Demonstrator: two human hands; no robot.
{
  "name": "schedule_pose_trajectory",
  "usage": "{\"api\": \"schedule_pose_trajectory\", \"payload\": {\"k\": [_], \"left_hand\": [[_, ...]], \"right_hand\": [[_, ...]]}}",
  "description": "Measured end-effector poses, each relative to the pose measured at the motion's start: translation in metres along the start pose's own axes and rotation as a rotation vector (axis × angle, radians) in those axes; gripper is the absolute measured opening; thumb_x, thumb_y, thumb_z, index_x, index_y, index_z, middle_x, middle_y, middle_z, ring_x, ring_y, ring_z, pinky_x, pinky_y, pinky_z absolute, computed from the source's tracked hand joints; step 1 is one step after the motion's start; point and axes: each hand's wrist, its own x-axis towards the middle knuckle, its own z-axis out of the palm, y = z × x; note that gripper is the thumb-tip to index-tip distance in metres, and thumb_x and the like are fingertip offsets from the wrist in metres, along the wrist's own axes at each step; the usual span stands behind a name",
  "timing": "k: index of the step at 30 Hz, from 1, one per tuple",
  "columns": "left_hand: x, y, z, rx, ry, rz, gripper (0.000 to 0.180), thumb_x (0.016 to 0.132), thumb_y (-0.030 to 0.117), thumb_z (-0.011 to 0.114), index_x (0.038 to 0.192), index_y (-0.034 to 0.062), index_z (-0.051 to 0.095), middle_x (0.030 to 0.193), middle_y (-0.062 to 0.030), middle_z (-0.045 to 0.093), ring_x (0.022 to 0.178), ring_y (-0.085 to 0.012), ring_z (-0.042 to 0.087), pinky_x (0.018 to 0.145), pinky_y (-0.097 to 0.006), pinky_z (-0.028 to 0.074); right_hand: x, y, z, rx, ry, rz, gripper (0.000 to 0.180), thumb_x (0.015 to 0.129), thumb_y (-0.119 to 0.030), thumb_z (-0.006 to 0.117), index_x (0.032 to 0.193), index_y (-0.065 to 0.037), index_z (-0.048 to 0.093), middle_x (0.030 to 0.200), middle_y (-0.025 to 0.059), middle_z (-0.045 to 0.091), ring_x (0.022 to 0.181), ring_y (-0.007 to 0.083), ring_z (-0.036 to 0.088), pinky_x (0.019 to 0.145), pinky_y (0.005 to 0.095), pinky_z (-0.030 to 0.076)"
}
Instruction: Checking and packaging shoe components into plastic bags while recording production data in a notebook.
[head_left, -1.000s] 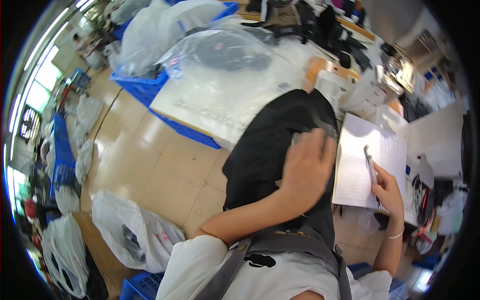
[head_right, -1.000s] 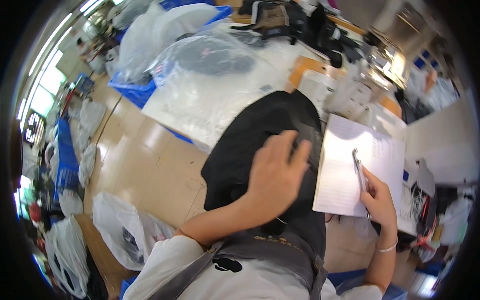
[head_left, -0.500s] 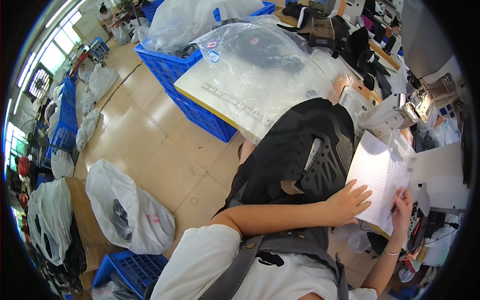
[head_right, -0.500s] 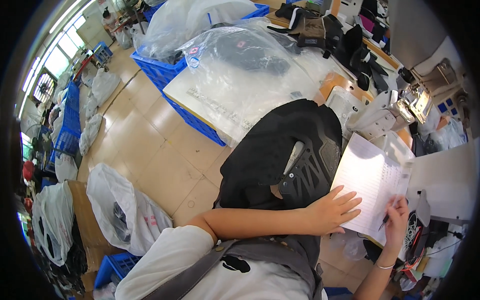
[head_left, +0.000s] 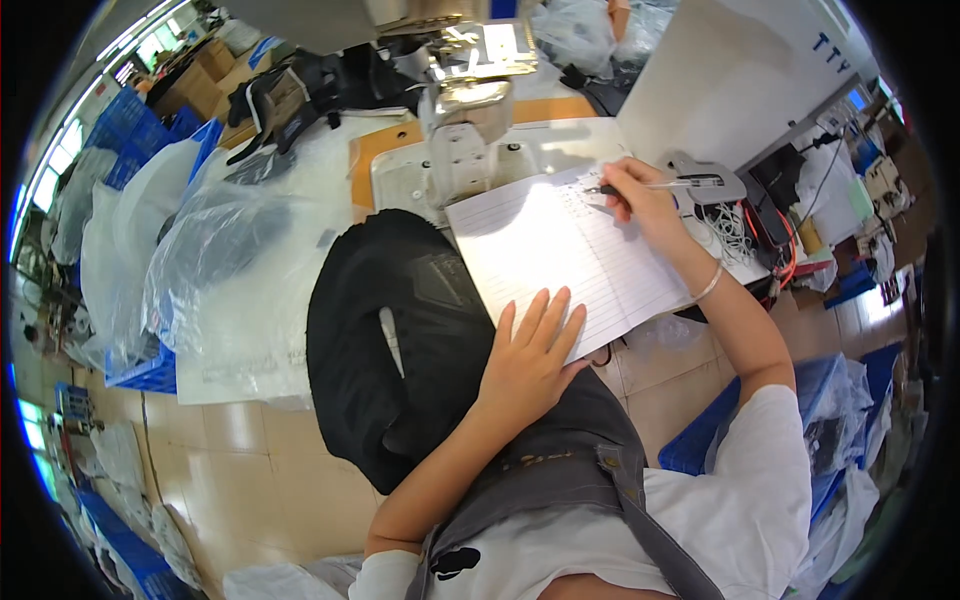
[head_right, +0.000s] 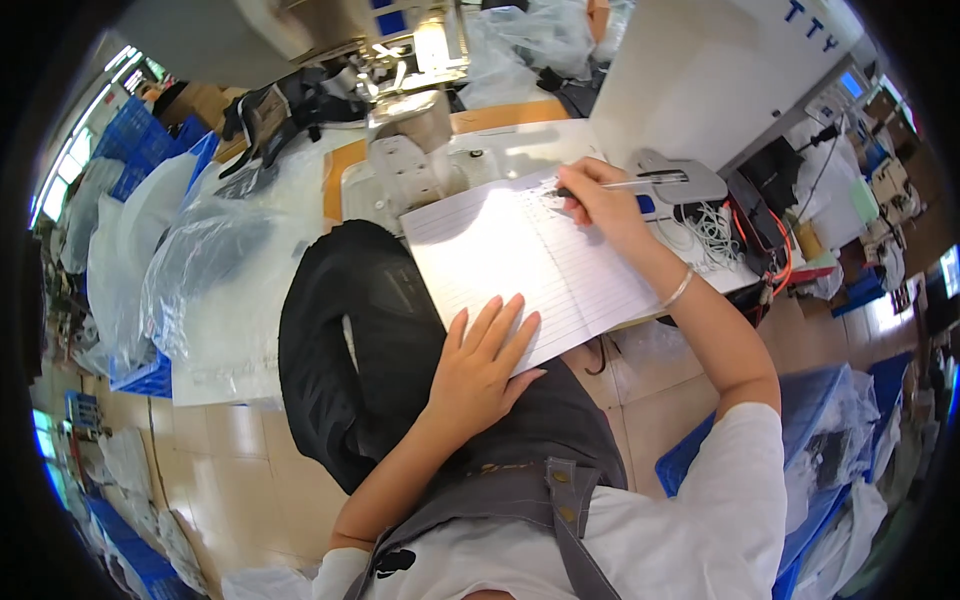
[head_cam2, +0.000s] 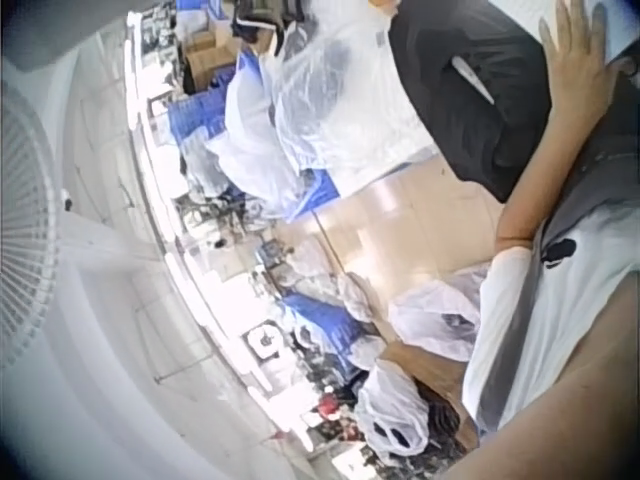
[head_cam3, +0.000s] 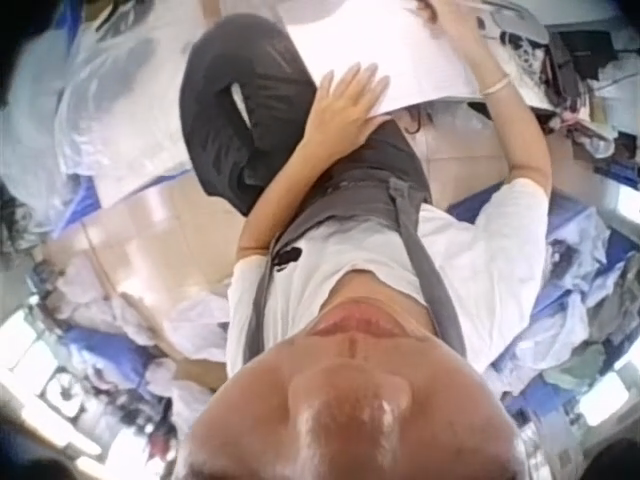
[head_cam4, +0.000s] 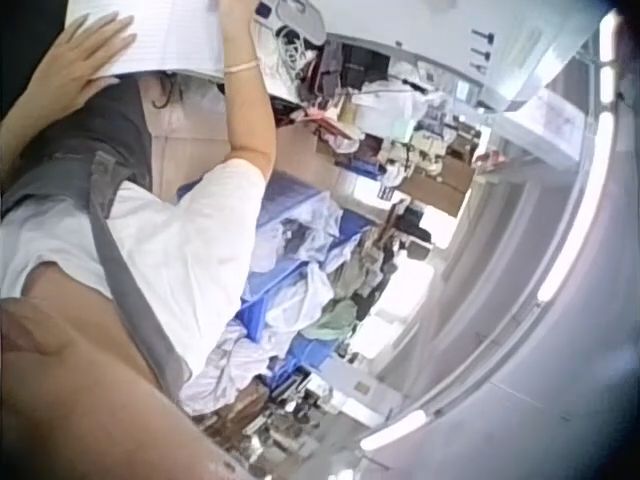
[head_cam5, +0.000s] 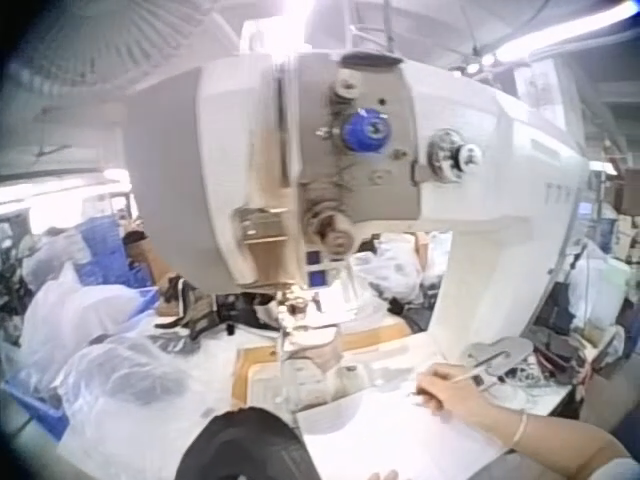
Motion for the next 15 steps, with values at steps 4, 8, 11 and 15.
{"api": "schedule_pose_trajectory", "payload": {"k": [4,8,11,15], "left_hand": [[0.000,0.004,0.001,0.024,-0.030,-0.023,0.059,0.075,0.035,0.063,0.126,0.0100,0.046,0.133,-0.0118,0.040,0.122,-0.0280,0.037,0.097,-0.047,0.030],[0.009,0.007,-0.005,0.008,-0.023,-0.042,0.065,0.074,0.044,0.062,0.127,0.0097,0.046,0.133,-0.0129,0.041,0.117,-0.0311,0.041,0.096,-0.047,0.030],[0.034,0.013,-0.007,0.045,-0.015,-0.069,0.066,0.074,0.050,0.059,0.123,0.0075,0.049,0.131,-0.0130,0.043,0.097,-0.0303,0.049,0.084,-0.042,0.037],[0.073,0.003,0.014,0.127,0.013,-0.088,0.065,0.073,0.053,0.058,0.115,0.0032,0.054,0.123,-0.0100,0.048,0.071,-0.0230,0.046,0.060,-0.034,0.035]], "right_hand": [[0.003,0.018,0.015,-0.059,0.068,-0.299,0.026,0.083,-0.018,0.062,0.065,-0.004,0.050,0.053,-0.0030,0.045,0.049,0.0017,0.036,0.043,0.0199,0.028],[0.001,0.030,0.026,-0.010,0.069,-0.348,0.028,0.086,-0.017,0.059,0.063,-0.004,0.047,0.054,-0.0034,0.043,0.052,0.0019,0.034,0.046,0.0204,0.028],[-0.003,0.020,0.036,0.072,0.105,-0.304,0.035,0.088,-0.019,0.055,0.058,-0.007,0.042,0.053,-0.0047,0.038,0.048,0.0012,0.029,0.042,0.0209,0.023],[-0.002,0.023,0.033,0.028,0.057,-0.335,0.036,0.087,-0.016,0.057,0.056,-0.005,0.042,0.051,-0.0044,0.039,0.049,0.0022,0.030,0.043,0.0225,0.025]]}}
